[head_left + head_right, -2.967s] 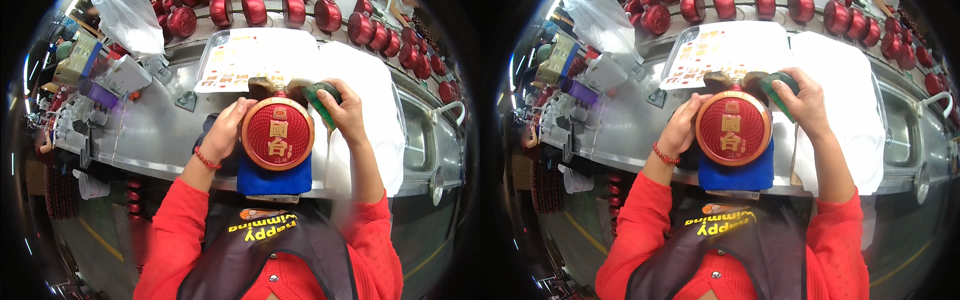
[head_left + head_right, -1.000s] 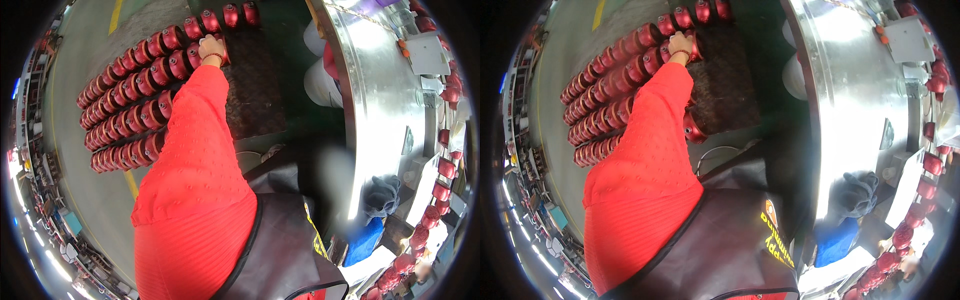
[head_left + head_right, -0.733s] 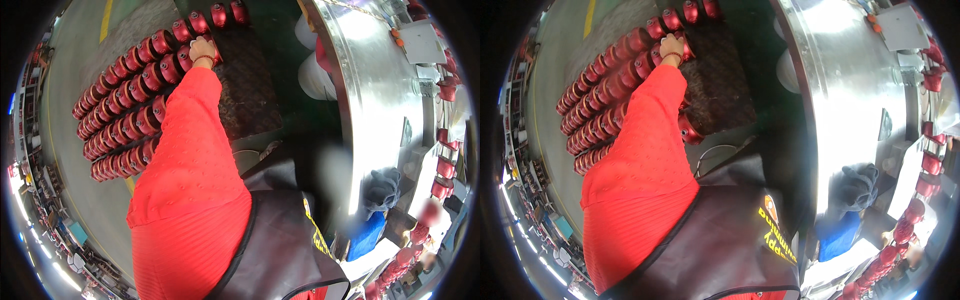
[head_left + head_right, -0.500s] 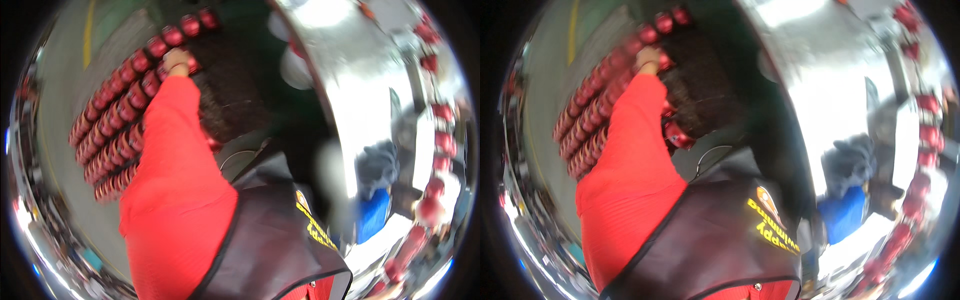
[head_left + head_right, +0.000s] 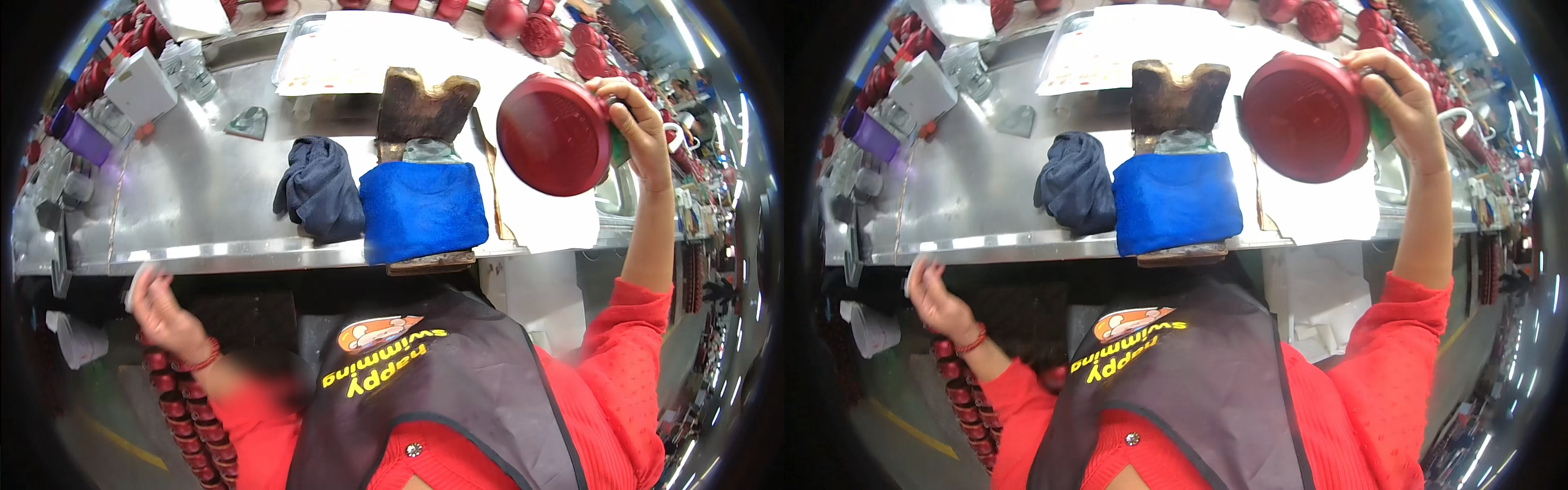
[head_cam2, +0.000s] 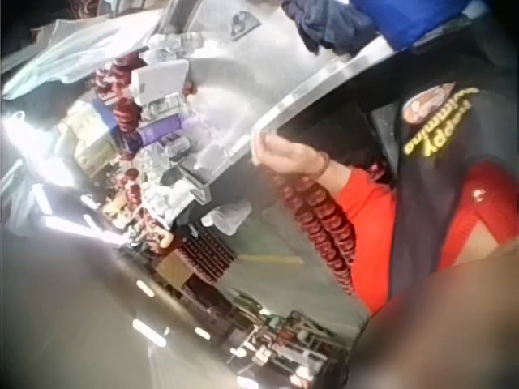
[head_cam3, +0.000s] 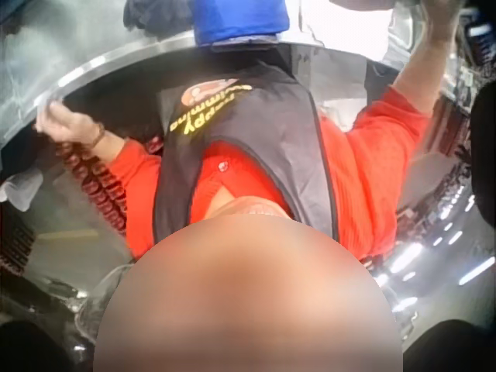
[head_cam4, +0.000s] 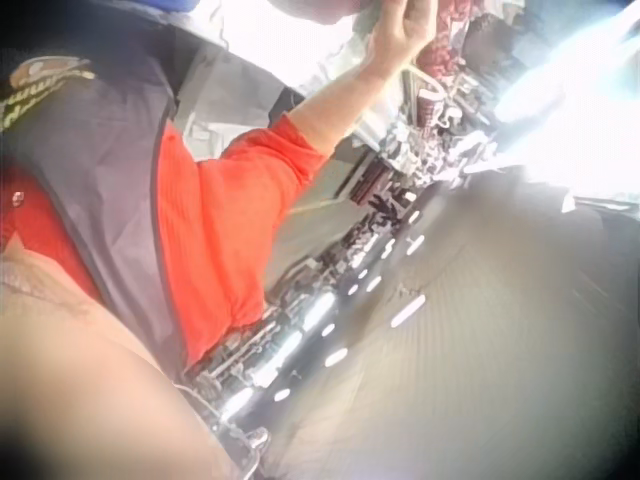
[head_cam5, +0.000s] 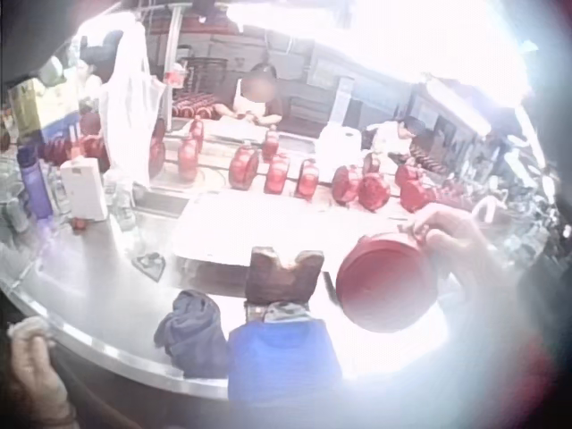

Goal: The person repeatedly wipes a red round container with a cloth and applies gold decorative stickers to its surface. They handle multiple identical containers, placing finished ones aside and picking up new ones to repeat the process.

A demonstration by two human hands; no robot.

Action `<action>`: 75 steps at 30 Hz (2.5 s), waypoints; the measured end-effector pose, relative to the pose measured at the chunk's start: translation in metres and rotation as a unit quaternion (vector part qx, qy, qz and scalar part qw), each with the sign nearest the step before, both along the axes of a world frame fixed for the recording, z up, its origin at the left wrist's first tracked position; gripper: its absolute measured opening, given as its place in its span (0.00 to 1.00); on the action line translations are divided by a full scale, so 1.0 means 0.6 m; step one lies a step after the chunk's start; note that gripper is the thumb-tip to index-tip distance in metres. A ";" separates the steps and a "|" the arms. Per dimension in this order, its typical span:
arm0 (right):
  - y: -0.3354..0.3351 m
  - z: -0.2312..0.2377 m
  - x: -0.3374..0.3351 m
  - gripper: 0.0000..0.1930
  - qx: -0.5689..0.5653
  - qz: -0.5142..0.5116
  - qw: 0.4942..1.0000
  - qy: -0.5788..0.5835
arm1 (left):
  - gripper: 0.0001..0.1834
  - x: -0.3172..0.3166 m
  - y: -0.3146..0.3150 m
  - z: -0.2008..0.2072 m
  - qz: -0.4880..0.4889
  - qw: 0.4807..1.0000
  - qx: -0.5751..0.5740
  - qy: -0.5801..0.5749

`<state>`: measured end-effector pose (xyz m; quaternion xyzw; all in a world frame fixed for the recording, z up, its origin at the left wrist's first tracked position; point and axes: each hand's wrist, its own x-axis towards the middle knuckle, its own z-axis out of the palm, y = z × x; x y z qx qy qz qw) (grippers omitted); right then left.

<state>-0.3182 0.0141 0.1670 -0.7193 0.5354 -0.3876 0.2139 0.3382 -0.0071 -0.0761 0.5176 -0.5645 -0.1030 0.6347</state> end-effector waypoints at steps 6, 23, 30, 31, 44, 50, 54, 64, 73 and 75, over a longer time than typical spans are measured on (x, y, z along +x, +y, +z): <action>-0.074 -0.084 0.135 0.14 0.037 0.254 0.965 -0.050 | 0.40 -0.438 -0.075 0.174 -0.517 0.850 0.098 0.034; -0.414 -0.260 0.117 0.22 -0.026 0.036 0.916 0.399 | 0.40 -0.527 -0.155 0.111 -0.434 0.846 0.289 0.112; -0.407 -0.240 0.073 0.21 0.022 0.010 0.868 0.495 | 0.38 -0.520 -0.147 0.117 -0.443 0.838 0.299 0.111; -0.401 -0.233 0.063 0.20 0.030 -0.060 0.850 0.523 | 0.38 -0.521 -0.149 0.117 -0.447 0.837 0.296 0.111; -0.413 -0.295 -0.019 0.13 0.030 -0.275 0.879 0.388 | 0.35 -0.520 -0.150 0.115 -0.457 0.827 0.298 0.134; -0.434 -0.338 -0.045 0.18 0.070 -0.311 0.943 0.099 | 0.34 -0.522 -0.150 0.120 -0.460 0.819 0.308 0.148; -0.388 -0.335 -0.130 0.15 0.135 -0.385 0.913 -0.006 | 0.34 -0.517 -0.149 0.125 -0.490 0.778 0.325 0.222; -0.229 -0.322 -0.230 0.06 -0.025 -0.285 0.885 0.368 | 0.29 -0.514 -0.163 0.136 -0.492 0.767 0.353 0.209; -0.095 0.004 0.020 0.05 -0.072 0.088 0.940 0.321 | 0.28 -0.506 -0.169 0.142 -0.508 0.774 0.340 0.163; -0.088 0.044 0.070 0.05 -0.065 0.173 0.933 0.309 | 0.28 -0.506 -0.169 0.138 -0.516 0.773 0.330 0.162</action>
